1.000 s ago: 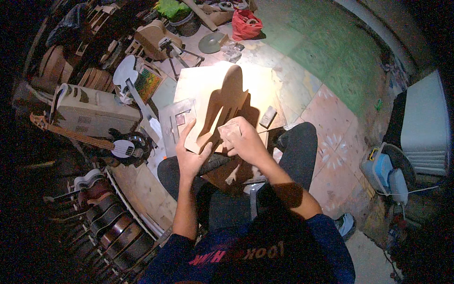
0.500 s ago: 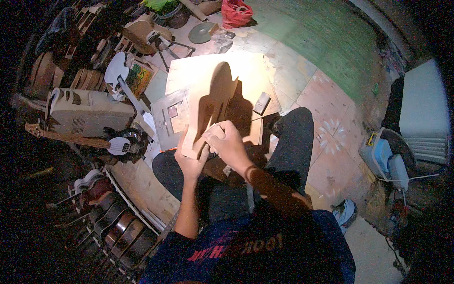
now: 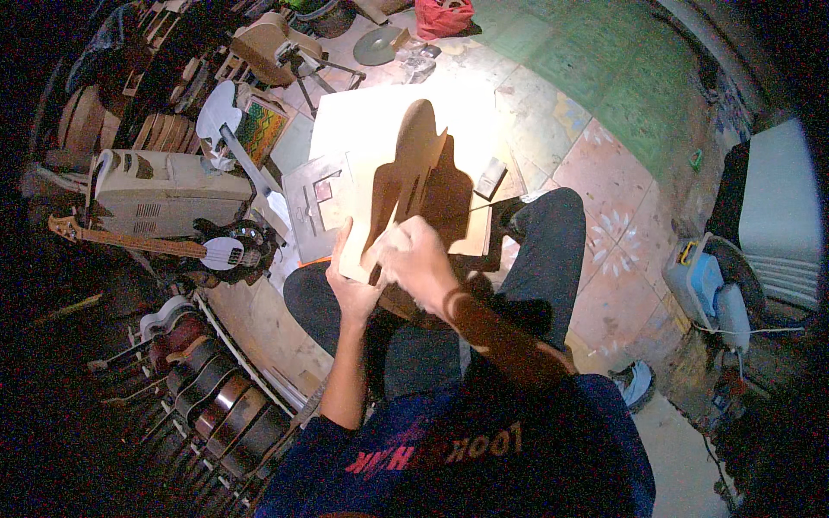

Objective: The person sits on the floor and uses a knife to carve and shape a light-colored wooden piece. They repeatedly scrape the surface and edges, then switch to a sanding block to smooth the carved areas. The person handles the wood with both hands, rotating it to access different sides.

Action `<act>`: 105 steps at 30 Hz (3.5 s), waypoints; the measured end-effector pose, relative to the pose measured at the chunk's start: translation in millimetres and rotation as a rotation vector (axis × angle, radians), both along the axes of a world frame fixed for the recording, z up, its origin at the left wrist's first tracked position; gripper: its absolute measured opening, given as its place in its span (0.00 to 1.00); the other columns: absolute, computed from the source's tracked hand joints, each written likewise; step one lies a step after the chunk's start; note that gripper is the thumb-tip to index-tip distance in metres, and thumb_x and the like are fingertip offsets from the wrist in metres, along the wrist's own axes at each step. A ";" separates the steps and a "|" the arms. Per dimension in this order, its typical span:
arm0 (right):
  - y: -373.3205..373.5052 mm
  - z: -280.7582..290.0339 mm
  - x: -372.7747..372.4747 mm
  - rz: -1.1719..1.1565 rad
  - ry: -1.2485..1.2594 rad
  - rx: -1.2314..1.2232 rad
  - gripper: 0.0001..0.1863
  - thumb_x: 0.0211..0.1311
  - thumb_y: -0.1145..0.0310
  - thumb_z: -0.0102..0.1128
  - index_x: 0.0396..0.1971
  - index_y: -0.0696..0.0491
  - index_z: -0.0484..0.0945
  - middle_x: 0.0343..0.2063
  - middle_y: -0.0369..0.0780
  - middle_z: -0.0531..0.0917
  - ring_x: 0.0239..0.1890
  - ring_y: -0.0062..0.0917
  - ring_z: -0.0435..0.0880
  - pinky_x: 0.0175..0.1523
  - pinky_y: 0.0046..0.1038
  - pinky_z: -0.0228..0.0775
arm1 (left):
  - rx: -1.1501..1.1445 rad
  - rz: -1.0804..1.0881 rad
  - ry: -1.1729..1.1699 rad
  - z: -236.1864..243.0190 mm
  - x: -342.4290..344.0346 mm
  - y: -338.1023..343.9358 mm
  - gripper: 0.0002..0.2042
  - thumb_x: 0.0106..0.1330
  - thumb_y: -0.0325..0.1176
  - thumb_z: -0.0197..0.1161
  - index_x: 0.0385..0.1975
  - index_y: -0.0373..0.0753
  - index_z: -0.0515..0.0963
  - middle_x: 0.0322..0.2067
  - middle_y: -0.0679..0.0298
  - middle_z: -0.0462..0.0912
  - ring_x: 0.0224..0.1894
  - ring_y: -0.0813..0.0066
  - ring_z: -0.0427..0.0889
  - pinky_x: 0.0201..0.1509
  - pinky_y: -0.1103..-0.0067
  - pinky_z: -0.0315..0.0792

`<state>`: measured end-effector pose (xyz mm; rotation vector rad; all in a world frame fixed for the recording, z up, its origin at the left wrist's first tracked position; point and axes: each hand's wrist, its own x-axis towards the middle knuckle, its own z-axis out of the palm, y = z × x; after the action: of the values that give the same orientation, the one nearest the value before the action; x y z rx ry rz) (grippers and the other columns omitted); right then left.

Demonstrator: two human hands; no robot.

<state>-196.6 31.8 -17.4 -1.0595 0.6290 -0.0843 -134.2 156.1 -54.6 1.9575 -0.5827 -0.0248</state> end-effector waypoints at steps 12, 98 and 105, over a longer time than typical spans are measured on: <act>-5.5 -9.1 -6.6 -0.025 0.051 0.075 0.12 0.60 0.70 0.66 0.35 0.57 0.70 0.23 0.35 0.77 0.18 0.15 0.73 0.19 0.19 0.63 | 0.045 -0.046 -0.085 -1.7 -5.2 -3.1 0.36 0.50 0.32 0.76 0.61 0.27 0.71 0.59 0.51 0.78 0.58 0.64 0.80 0.64 0.72 0.71; 26.0 -23.8 -20.1 -0.115 -0.195 -0.107 0.11 0.65 0.71 0.62 0.41 0.58 0.70 0.32 0.35 0.77 0.34 0.15 0.74 0.37 0.21 0.70 | -0.028 -0.068 0.224 0.1 3.7 8.1 0.47 0.44 0.39 0.82 0.65 0.31 0.65 0.64 0.53 0.67 0.64 0.60 0.71 0.70 0.69 0.63; 24.8 -14.3 -15.2 -0.082 -0.224 -0.174 0.09 0.67 0.73 0.60 0.41 0.58 0.71 0.31 0.35 0.77 0.29 0.14 0.74 0.33 0.20 0.69 | -0.023 -0.134 0.147 -9.4 10.4 15.1 0.47 0.48 0.37 0.80 0.67 0.29 0.60 0.62 0.54 0.69 0.60 0.66 0.74 0.66 0.72 0.68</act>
<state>-211.9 56.6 -31.7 -1.1723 0.4672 -0.3300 -123.7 171.2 -64.0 1.8738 -0.6123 -0.2431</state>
